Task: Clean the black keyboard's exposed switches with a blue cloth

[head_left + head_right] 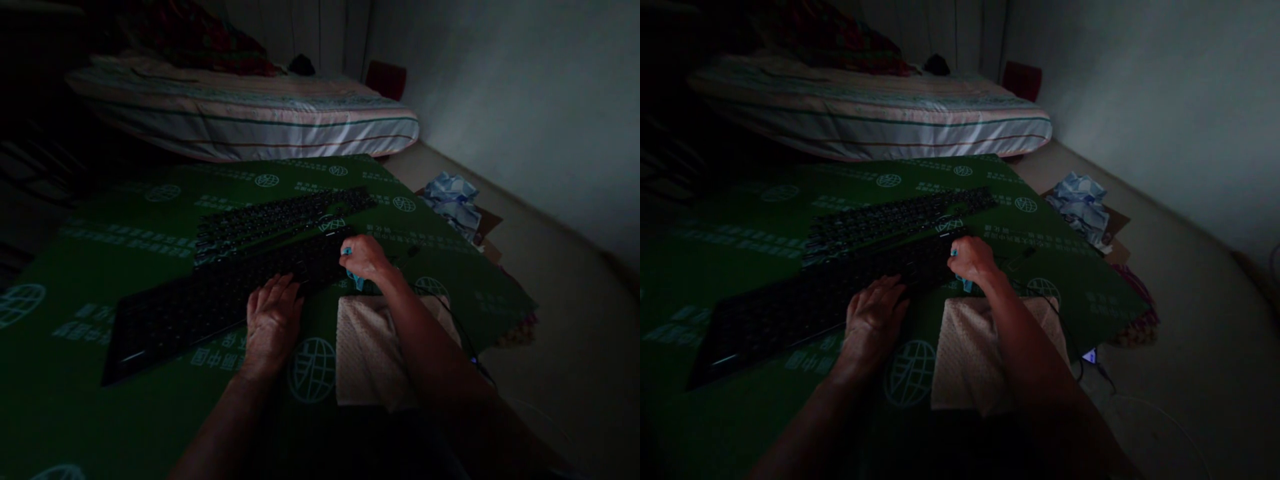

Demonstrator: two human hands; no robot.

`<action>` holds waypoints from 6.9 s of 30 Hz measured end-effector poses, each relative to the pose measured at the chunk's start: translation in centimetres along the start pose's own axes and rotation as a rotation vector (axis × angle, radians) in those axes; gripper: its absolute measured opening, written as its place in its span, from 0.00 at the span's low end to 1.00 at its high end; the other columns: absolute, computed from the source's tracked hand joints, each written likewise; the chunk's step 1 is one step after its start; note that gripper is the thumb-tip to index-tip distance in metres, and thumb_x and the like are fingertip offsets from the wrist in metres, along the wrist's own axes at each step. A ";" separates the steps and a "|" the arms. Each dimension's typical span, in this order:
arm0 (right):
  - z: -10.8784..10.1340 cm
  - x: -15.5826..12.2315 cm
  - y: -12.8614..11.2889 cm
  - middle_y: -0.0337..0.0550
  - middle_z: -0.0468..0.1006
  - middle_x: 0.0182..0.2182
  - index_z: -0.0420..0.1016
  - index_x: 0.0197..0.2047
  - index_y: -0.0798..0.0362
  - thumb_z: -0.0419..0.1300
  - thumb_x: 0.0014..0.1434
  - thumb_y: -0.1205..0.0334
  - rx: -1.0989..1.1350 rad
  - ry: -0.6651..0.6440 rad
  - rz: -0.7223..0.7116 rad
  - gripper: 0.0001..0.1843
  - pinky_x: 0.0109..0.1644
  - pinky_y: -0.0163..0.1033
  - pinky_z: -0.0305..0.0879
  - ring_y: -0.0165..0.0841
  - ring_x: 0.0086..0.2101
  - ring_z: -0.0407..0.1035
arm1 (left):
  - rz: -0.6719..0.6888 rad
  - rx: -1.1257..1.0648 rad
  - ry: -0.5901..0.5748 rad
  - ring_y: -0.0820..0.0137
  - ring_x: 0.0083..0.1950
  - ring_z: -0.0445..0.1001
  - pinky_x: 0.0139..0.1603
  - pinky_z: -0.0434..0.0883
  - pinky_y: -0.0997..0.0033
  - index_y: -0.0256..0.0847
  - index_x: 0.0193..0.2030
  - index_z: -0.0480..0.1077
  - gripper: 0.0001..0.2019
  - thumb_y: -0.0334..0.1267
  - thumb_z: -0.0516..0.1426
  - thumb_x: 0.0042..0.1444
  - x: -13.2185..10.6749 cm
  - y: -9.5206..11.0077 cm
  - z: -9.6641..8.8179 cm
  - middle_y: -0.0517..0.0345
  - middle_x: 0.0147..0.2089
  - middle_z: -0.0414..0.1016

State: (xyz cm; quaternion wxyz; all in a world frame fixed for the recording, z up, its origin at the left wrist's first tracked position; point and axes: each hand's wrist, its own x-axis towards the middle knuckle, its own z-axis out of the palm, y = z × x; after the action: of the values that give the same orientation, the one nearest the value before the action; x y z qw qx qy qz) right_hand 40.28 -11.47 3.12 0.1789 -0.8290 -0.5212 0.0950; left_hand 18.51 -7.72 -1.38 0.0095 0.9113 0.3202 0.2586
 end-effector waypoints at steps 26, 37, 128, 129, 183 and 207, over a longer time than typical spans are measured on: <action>0.2 -0.2 -0.4 0.45 0.82 0.32 0.80 0.35 0.50 0.59 0.49 0.62 -0.042 -0.007 -0.004 0.10 0.36 0.36 0.66 0.38 0.35 0.75 | -0.013 0.017 0.002 0.56 0.58 0.67 0.56 0.63 0.51 0.37 0.49 0.70 0.13 0.35 0.49 0.62 -0.2 0.2 0.1 0.48 0.56 0.71; 0.4 -0.2 -0.5 0.45 0.82 0.35 0.81 0.37 0.48 0.58 0.48 0.61 -0.082 0.010 -0.012 0.13 0.37 0.35 0.65 0.38 0.38 0.75 | -0.009 0.015 0.003 0.55 0.58 0.67 0.56 0.63 0.50 0.36 0.48 0.71 0.14 0.35 0.49 0.62 0.0 0.3 -0.1 0.47 0.56 0.71; 0.2 -0.3 1.4 0.39 0.77 0.21 0.78 0.26 0.51 0.58 0.45 0.65 0.017 0.020 0.027 0.07 0.27 0.31 0.59 0.30 0.25 0.70 | -0.081 -0.036 -0.013 0.57 0.60 0.64 0.61 0.59 0.50 0.40 0.50 0.70 0.13 0.32 0.52 0.60 -0.8 0.8 0.0 0.51 0.57 0.70; 0.4 -0.2 1.3 0.39 0.77 0.22 0.78 0.26 0.51 0.58 0.45 0.65 0.019 0.051 0.037 0.07 0.27 0.31 0.59 0.30 0.25 0.71 | -0.080 -0.031 -0.014 0.57 0.60 0.64 0.60 0.59 0.51 0.40 0.50 0.70 0.12 0.32 0.52 0.60 -0.8 0.8 0.0 0.51 0.57 0.70; -0.3 0.3 2.4 0.42 0.78 0.23 0.79 0.27 0.51 0.58 0.44 0.62 -0.065 -0.008 0.141 0.08 0.27 0.33 0.59 0.32 0.26 0.71 | -0.067 -0.034 0.012 0.58 0.59 0.65 0.59 0.60 0.51 0.39 0.49 0.71 0.13 0.33 0.52 0.60 -0.7 0.7 0.1 0.50 0.57 0.70; -0.5 0.1 3.2 0.37 0.75 0.20 0.78 0.26 0.52 0.58 0.45 0.67 0.062 0.040 0.029 0.07 0.26 0.31 0.58 0.29 0.23 0.69 | -0.061 -0.024 0.005 0.57 0.60 0.65 0.59 0.60 0.50 0.39 0.50 0.70 0.12 0.32 0.52 0.60 -0.7 0.7 0.0 0.50 0.57 0.70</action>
State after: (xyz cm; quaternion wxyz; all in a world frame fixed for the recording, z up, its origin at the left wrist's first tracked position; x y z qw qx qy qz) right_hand 43.17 -12.73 2.27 0.2133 -0.8324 -0.5021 0.0972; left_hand 18.45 -8.72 -1.59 0.0273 0.9003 0.3449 0.2642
